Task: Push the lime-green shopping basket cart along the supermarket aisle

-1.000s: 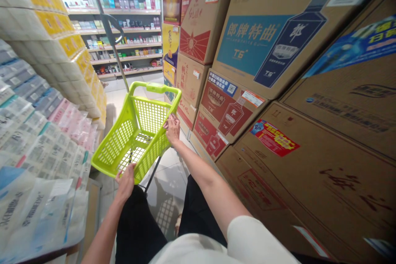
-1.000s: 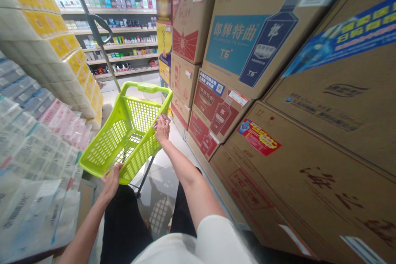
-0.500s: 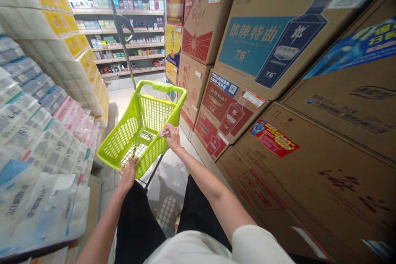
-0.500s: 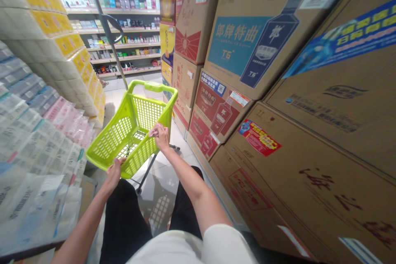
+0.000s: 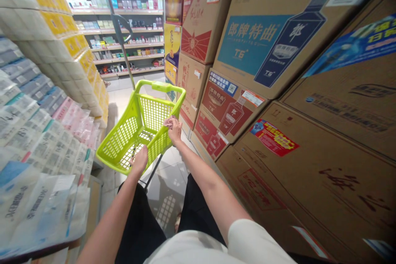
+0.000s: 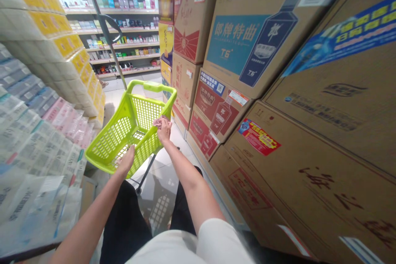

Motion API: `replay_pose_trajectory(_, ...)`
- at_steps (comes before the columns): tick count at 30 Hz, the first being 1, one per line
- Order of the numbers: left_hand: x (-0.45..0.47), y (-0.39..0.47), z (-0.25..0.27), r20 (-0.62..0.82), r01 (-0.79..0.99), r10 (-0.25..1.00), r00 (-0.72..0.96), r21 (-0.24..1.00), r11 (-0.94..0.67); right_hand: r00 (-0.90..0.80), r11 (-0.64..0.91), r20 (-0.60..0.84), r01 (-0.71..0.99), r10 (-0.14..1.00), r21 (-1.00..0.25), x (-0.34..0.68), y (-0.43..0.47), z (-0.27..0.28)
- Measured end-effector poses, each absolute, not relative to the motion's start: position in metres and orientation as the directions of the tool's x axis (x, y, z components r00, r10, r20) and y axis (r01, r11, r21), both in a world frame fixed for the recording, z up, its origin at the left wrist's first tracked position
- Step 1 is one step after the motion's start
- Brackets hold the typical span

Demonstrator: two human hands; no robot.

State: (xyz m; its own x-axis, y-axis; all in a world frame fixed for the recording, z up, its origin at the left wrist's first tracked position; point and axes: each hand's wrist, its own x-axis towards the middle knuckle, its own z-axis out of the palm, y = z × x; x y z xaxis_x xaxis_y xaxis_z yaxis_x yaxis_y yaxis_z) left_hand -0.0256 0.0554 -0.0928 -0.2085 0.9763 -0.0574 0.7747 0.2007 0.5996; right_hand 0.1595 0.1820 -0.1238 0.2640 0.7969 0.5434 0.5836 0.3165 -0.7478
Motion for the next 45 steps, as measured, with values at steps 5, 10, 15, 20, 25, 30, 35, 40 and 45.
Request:
replay_pose_trajectory(5, -0.018, 0.057, -0.104, 0.007, 0.794, 0.963, -0.269, 0.568, 0.218, 0.295, 0.308, 0.545, 0.577, 0.785, -0.757, 0.162, 0.180, -0.123)
replay_pose_trajectory(10, -0.047, 0.052, -0.106, 0.031, 0.830, 0.969, -0.246, 0.524, 0.194, 0.439, 0.270, 0.559, 0.562, 0.704, -0.782, 0.168, 0.179, -0.113)
replay_pose_trajectory(15, -0.062, 0.048, -0.107, 0.035, 0.860, 0.979, -0.199, 0.486, 0.157, 0.369, 0.325, 0.613, 0.599, 0.699, -0.732, 0.152, 0.152, -0.132)
replay_pose_trajectory(20, -0.066, 0.055, -0.105, -0.007, 0.854, 0.986, -0.164, 0.499, 0.146, 0.382, 0.317, 0.617, 0.607, 0.688, -0.729, 0.165, 0.151, -0.129)
replay_pose_trajectory(25, -0.071, 0.063, -0.101, -0.032, 0.857, 0.992, -0.123, 0.501, 0.122, 0.376, 0.297, 0.628, 0.642, 0.681, -0.707, 0.170, 0.152, -0.122)
replay_pose_trajectory(30, -0.068, 0.064, -0.106, -0.034, 0.849, 0.994, -0.106, 0.517, 0.109, 0.259, 0.347, 0.645, 0.670, 0.719, -0.656, 0.160, 0.135, -0.133)
replay_pose_trajectory(35, -0.065, 0.066, -0.112, -0.053, 0.843, 0.995, -0.080, 0.529, 0.096, 0.304, 0.306, 0.630, 0.674, 0.714, -0.672, 0.154, 0.128, -0.133)
replay_pose_trajectory(40, -0.063, 0.066, -0.112, -0.065, 0.845, 0.995, -0.078, 0.526, 0.101, 0.338, 0.271, 0.617, 0.678, 0.711, -0.684, 0.152, 0.119, -0.135)
replay_pose_trajectory(45, -0.063, 0.062, -0.108, -0.065, 0.847, 0.997, -0.049, 0.526, 0.076, 0.118, 0.397, 0.620, 0.671, 0.776, -0.626, 0.146, 0.108, -0.139)
